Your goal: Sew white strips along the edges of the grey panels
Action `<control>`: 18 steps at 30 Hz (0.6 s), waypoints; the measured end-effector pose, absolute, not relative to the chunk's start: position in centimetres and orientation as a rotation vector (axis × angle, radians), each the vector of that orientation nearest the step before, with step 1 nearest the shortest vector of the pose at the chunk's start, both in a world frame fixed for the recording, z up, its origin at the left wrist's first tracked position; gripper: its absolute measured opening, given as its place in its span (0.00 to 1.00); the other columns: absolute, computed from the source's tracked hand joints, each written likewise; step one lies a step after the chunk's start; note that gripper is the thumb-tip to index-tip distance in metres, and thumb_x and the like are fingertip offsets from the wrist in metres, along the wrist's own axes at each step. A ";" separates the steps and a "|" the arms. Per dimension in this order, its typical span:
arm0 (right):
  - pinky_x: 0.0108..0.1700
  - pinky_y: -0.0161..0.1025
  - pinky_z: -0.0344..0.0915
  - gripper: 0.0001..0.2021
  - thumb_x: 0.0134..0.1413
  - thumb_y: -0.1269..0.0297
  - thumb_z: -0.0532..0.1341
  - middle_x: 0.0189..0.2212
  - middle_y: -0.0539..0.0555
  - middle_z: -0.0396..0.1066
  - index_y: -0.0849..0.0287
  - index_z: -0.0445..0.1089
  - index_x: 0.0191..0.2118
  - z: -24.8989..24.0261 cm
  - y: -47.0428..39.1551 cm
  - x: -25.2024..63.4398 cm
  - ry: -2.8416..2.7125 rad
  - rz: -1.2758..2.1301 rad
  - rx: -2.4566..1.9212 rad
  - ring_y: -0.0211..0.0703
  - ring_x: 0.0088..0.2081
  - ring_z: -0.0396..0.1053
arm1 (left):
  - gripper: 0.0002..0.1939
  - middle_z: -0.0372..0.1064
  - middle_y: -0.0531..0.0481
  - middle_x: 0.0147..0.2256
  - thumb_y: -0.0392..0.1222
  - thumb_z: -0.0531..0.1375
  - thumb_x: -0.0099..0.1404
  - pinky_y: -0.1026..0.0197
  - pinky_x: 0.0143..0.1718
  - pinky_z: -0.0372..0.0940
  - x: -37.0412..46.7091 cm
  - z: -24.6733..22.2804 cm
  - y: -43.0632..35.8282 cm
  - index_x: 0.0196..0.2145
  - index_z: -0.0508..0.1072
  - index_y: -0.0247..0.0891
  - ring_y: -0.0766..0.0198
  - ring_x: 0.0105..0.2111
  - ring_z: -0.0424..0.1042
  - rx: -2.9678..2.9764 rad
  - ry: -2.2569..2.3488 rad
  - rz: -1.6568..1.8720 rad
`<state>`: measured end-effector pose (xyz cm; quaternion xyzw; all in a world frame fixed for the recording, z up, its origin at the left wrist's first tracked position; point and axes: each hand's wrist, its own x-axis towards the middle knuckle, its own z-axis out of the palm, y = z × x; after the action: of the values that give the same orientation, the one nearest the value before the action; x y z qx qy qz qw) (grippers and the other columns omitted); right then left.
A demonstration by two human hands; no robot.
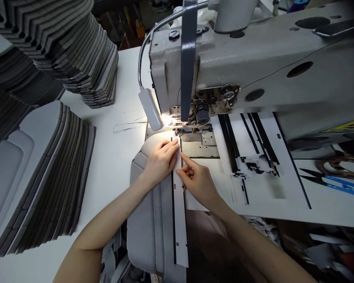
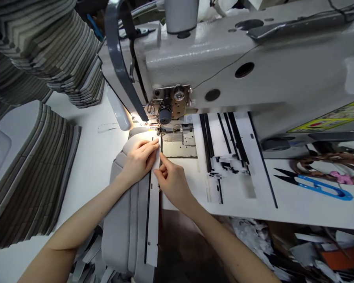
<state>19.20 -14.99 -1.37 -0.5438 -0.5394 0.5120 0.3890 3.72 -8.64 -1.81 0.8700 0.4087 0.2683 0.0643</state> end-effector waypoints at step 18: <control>0.33 0.44 0.73 0.38 0.65 0.70 0.49 0.37 0.61 0.78 0.66 0.30 0.74 -1.8 -26.0 21.6 -2.187 1.151 -1.363 0.50 0.30 0.76 | 0.11 0.73 0.42 0.53 0.31 0.49 0.70 0.48 0.51 0.69 4.1 -1.2 -8.3 0.43 0.69 0.37 0.54 0.48 0.69 2.726 1.176 0.714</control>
<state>21.63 -25.98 -1.80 -0.4769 -0.7650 0.4027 0.1590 4.10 -8.31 -1.23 0.8920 0.3847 0.2334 0.0440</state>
